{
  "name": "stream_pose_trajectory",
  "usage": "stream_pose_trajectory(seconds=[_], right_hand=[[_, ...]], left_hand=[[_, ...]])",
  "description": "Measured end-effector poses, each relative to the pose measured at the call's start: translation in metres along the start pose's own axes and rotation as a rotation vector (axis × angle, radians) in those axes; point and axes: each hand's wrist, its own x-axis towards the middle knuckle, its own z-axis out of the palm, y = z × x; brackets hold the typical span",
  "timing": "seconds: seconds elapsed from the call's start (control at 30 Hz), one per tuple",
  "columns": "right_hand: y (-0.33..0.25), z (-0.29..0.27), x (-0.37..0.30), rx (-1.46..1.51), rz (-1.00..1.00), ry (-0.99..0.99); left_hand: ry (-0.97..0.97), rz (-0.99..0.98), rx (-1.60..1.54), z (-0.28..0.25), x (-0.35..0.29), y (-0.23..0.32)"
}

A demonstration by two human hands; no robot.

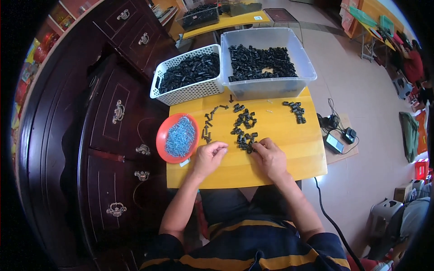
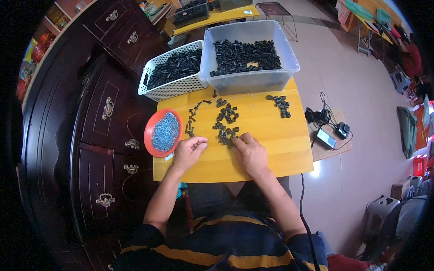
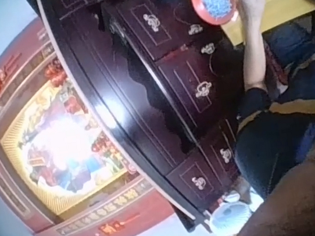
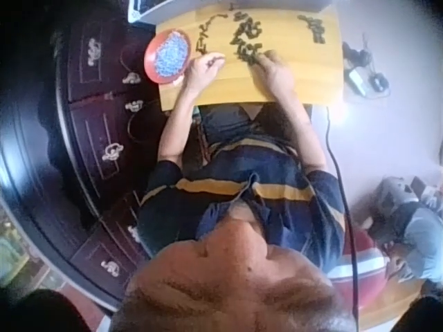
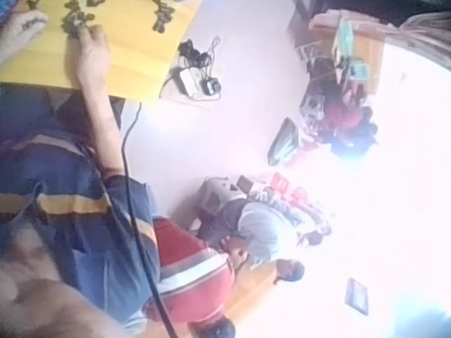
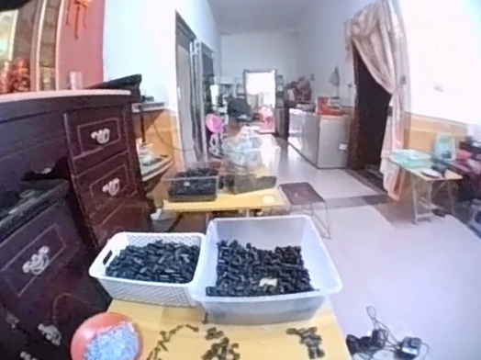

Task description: The person assembles small black plastic parts by hand, then organizes the assembled components on a table.

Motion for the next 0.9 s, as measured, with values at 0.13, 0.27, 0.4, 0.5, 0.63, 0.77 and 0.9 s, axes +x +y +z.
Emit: stream_pose_trajectory(seconds=[0.13, 0.27, 0.4, 0.5, 0.63, 0.77, 0.9], right_hand=[[0.003, 0.005, -0.007, -0.091, 0.006, 0.019], [0.015, 0.016, -0.013, -0.169, -0.015, 0.017], [0.010, 0.012, -0.012, -0.225, -0.052, -0.068], [0.009, 0.013, -0.013, -0.206, -0.054, -0.018], [0.008, 0.007, -0.013, -0.167, -0.063, -0.041], [0.008, 0.003, -0.012, -0.039, -0.017, -0.011], [0.003, -0.011, -0.008, 0.124, -0.079, 0.010]], left_hand=[[0.019, 0.087, -0.022, 0.007, 0.026, 0.011], [0.002, 0.279, 0.069, 0.032, 0.072, 0.037], [-0.009, 0.405, 0.166, 0.069, 0.122, 0.057], [0.034, 0.455, 0.313, 0.092, 0.145, 0.063], [-0.013, 0.509, 0.505, 0.110, 0.166, 0.054], [-0.087, 0.545, 0.575, 0.116, 0.178, 0.048], [-0.079, 0.585, 0.734, 0.113, 0.178, 0.051]])
